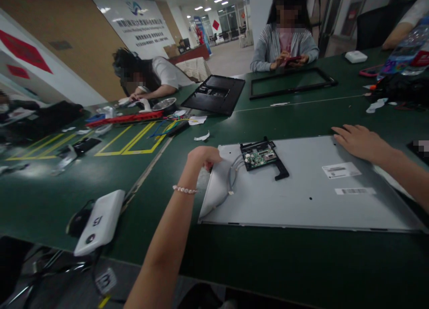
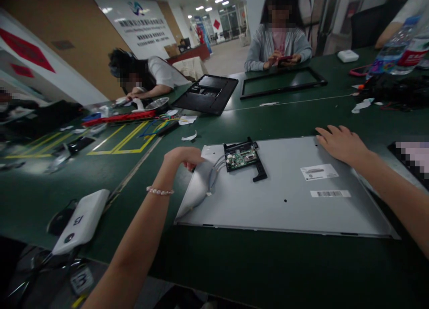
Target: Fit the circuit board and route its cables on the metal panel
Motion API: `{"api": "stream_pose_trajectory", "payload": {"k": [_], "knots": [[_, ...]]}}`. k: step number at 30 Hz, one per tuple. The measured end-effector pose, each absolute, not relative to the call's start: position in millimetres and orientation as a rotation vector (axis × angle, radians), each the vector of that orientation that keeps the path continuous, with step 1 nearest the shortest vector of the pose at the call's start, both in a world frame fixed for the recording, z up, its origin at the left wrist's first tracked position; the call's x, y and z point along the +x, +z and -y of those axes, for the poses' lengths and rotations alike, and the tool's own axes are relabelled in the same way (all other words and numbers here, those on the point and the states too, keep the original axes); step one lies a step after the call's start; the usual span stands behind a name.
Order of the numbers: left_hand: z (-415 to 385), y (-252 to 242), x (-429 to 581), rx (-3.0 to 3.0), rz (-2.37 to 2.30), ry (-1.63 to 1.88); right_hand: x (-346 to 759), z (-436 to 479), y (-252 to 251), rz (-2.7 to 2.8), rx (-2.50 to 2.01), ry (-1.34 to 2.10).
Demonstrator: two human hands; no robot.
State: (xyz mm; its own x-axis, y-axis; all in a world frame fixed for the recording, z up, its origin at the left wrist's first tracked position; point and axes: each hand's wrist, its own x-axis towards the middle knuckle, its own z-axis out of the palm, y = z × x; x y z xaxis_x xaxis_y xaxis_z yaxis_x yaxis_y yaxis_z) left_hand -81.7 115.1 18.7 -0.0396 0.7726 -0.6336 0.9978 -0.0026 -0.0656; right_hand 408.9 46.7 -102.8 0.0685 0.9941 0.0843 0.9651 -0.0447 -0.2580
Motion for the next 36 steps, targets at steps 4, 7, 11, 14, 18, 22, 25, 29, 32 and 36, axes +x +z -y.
{"api": "stream_pose_trajectory", "payload": {"k": [4, 7, 11, 14, 18, 22, 25, 29, 32, 36], "knots": [[-114.0, 16.4, -81.6, 1.787, -1.887, -0.617, 418.1, -46.6, -105.8, 1.966, -2.25, 0.155], [-114.0, 14.7, -81.9, 1.754, -1.91, -0.515, 421.8, -46.8, -105.1, 1.93, -2.323, 0.17], [-114.7, 12.8, -82.5, 1.769, -1.841, -0.536, 422.9, -46.6, -101.0, 1.87, -2.42, 0.191], [-114.1, 13.0, -80.3, 1.838, -1.762, -0.629, 423.6, -45.7, -98.5, 1.864, -2.464, 0.185], [-110.8, 16.6, -73.4, 1.976, -1.635, -0.791, 421.9, -44.8, -96.2, 1.978, -2.458, -0.044], [-108.9, 20.4, -68.8, 2.028, -1.531, -0.9, 410.2, -47.6, -95.0, 2.201, -2.251, -0.196], [-108.1, 22.6, -67.9, 2.041, -1.463, -0.9, 398.0, -48.9, -98.5, 2.255, -2.143, -0.04], [-100.0, 30.5, -60.5, 2.022, -1.542, -0.926, 389.6, -46.6, -104.8, 2.25, -2.125, 0.03], [-88.5, 38.1, -47.2, 2.295, -1.794, -0.729, 388.3, -44.1, -104.9, 2.252, -2.114, 0.014], [-75.8, 37.7, -27.0, 2.649, -1.566, -0.185, 385.0, -41.5, -99.9, 2.264, -2.091, -0.018]]}}
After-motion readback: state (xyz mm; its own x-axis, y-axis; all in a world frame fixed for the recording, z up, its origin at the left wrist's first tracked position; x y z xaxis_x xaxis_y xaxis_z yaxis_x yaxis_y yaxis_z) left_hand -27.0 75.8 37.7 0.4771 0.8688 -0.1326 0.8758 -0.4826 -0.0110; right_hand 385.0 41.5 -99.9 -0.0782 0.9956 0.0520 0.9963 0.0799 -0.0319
